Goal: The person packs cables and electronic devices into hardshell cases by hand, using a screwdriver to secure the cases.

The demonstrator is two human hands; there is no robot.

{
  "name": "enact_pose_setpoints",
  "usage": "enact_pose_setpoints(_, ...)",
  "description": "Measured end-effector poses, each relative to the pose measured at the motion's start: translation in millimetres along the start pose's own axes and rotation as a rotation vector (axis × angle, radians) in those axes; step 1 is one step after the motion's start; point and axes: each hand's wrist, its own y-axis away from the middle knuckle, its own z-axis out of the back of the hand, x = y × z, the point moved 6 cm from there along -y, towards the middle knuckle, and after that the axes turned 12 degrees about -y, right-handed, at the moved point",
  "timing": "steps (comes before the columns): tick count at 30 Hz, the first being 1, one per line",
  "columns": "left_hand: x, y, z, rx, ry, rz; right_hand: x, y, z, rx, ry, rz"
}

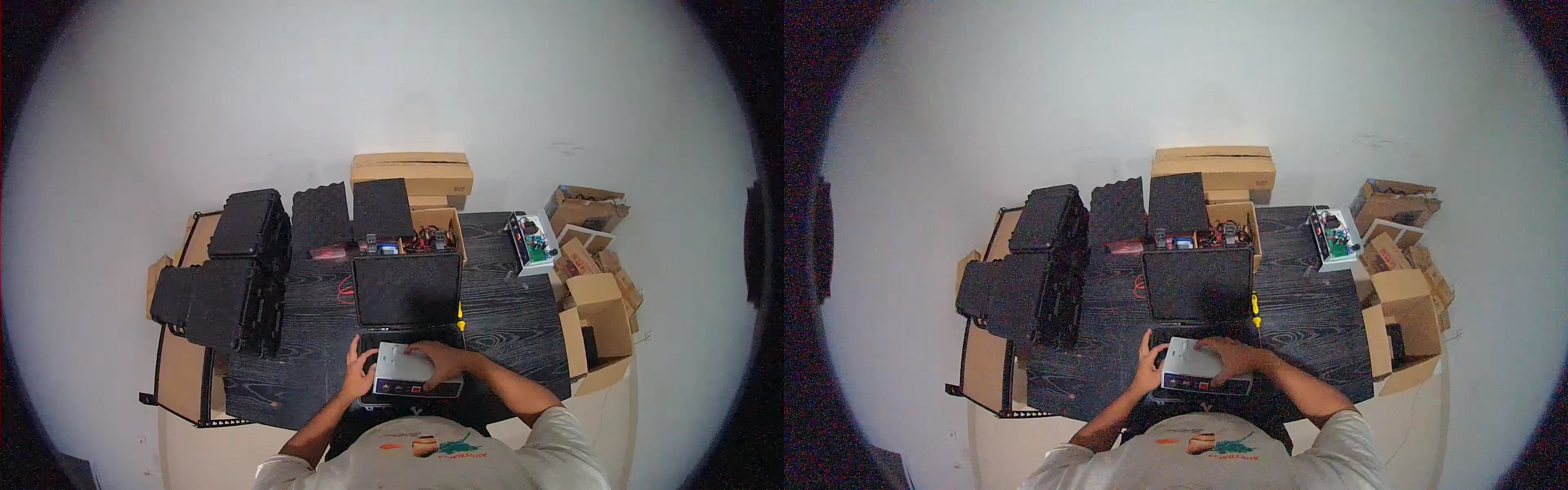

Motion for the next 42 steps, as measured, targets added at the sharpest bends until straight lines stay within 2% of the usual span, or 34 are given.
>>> enact_pose_setpoints(6,5.5,-0.9,-3.6,0.013,0.142,0.015,11.8,-5.1,0.0,0.003,0.104,0.045)
enact_pose_setpoints(9,3.1,-1.3,-2.0,0.015,0.142,0.002,27.4,5.4,-4.2,-0.049,0.229,-0.025)
enact_pose_setpoints(12,1.1,-1.7,-0.9,-0.001,0.123,-0.031,-13.2,-9.2,-25.8,-0.088,0.425,0.013)
enact_pose_setpoints(15,-0.8,-1.2,-0.5,0.02,0.156,0.0,-12.2,-7.6,-37.7,-0.202,0.611,0.102)
enact_pose_setpoints(19,-3.3,-1.1,1.1,0.004,0.052,-0.044,-6.2,-3.1,-40.4,-0.232,0.554,0.118)
enact_pose_setpoints(21,-0.6,-1.5,-0.6,0.016,0.099,-0.017,-6.0,-2.9,-41.4,-0.217,0.559,0.078)
enact_pose_setpoints(27,1.4,-0.8,0.4,-0.004,0.085,-0.035,-1.8,4.5,-41.4,-0.257,0.617,0.162)
enact_pose_setpoints(35,-3.1,-0.1,1.4,-0.016,-0.019,-0.07,-28.7,-6.5,-48.3,-0.228,0.614,0.107)
enact_pose_setpoints(39,-15.9,0.2,8.5,-0.001,-0.075,-0.071,-18.7,-4.1,-45.6,-0.211,0.597,0.089)
enact_pose_setpoints(42,-13.0,-0.4,9.0,-0.048,-0.03,-0.037,-46.1,-4.9,-46.7,-0.333,0.476,0.199)
